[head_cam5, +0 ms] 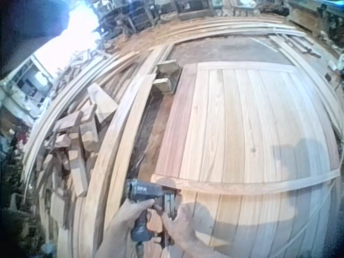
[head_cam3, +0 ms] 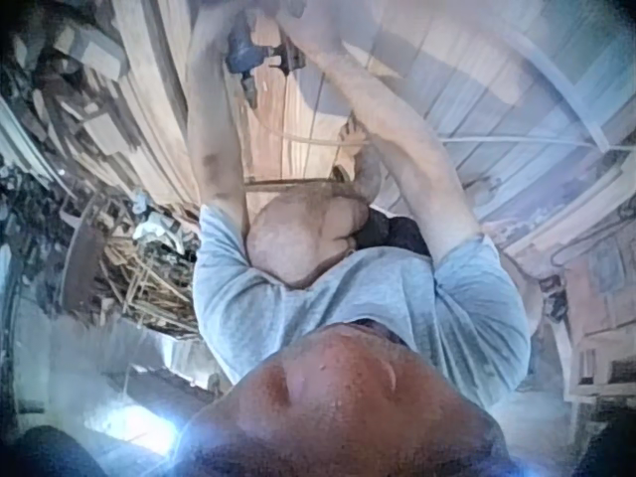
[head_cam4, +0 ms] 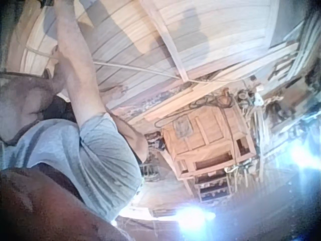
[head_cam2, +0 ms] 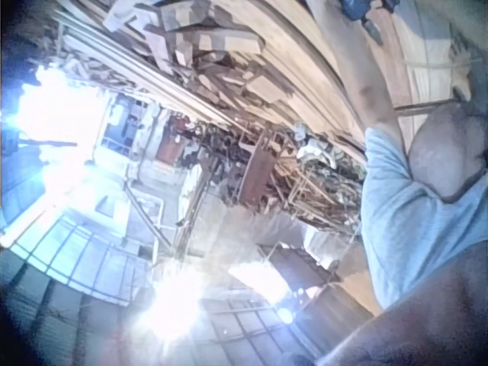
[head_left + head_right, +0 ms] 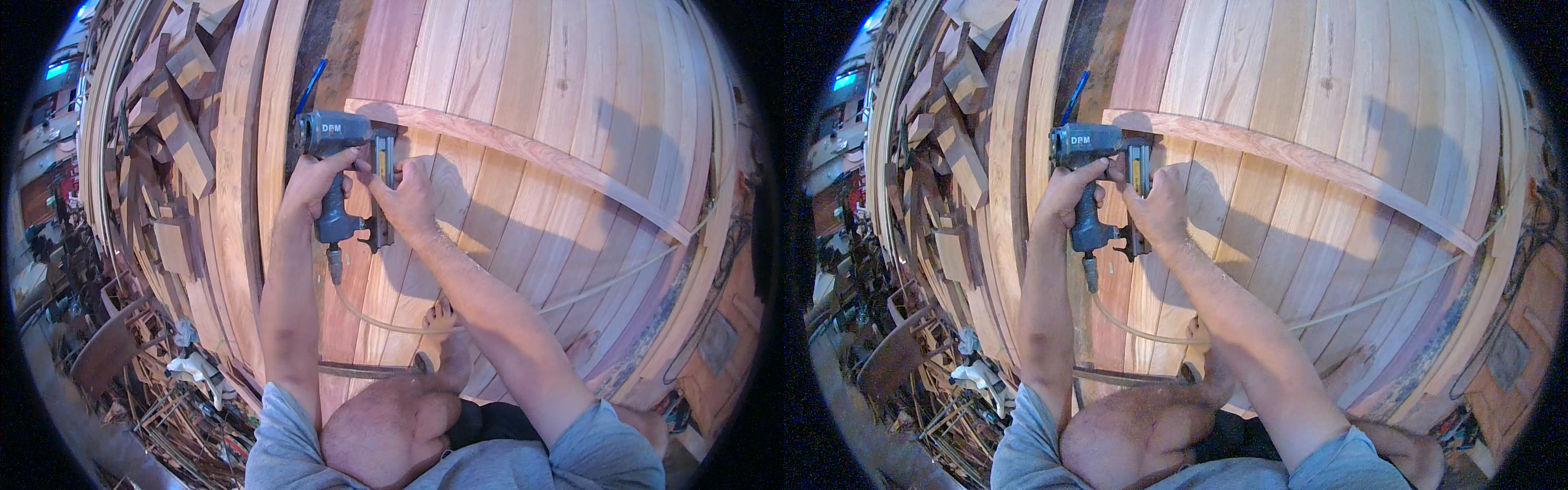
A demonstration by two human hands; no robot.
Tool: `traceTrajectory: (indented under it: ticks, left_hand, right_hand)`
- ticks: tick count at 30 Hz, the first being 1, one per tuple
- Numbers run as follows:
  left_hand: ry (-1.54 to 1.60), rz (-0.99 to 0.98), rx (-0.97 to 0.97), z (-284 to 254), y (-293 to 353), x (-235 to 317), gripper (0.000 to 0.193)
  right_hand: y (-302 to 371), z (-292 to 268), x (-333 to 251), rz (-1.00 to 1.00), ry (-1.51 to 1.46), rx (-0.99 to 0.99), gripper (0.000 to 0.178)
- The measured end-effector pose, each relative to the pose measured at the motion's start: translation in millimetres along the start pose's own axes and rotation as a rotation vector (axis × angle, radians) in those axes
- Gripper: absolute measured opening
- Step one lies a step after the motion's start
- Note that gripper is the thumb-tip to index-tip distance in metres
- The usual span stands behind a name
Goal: The person uses a pneumatic nail gun to fasten thin wooden strips across a larger wooden panel. They position each strip and drive nails along its length, working systematically across the surface.
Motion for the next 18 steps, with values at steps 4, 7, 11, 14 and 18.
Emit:
traceTrajectory:
  ticks: [4, 7, 11, 14, 18]
  left_hand:
    - [-0.061, -0.023, 0.050, -3.3, 6.2, 0.6, 0.023]
    - [-0.098, -0.042, 0.093, 8.3, 17.7, -7.5, 0.034]
    - [0.524, -0.134, -0.234, 21.3, 58.0, -15.0, 0.041]
    - [0.687, -0.092, -0.226, 2.6, 74.1, -18.4, 0.040]
    - [0.929, -0.057, -0.315, -7.5, 72.4, -33.3, 0.038]
  right_hand:
    - [2.9, -7.2, -12.7, -0.003, -0.096, -0.071, 0.048]
    - [18.9, -69.9, 11.9, 0.000, -0.047, -0.202, 0.042]
    - [57.3, -234.2, 90.0, -0.336, 0.448, -0.223, 0.045]
    - [94.7, -376.4, 147.4, -0.351, 0.901, -0.436, 0.039]
    - [193.4, -548.6, 166.7, 0.227, 1.261, -0.568, 0.063]
Point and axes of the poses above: each hand's wrist, its own y-axis away from the middle knuckle, its own z-axis out of the palm, x = y × z, the point moved 3 cm from there along -y, towards the middle knuckle, and after that the axes turned 1 degree about y, right-handed, at the moved point
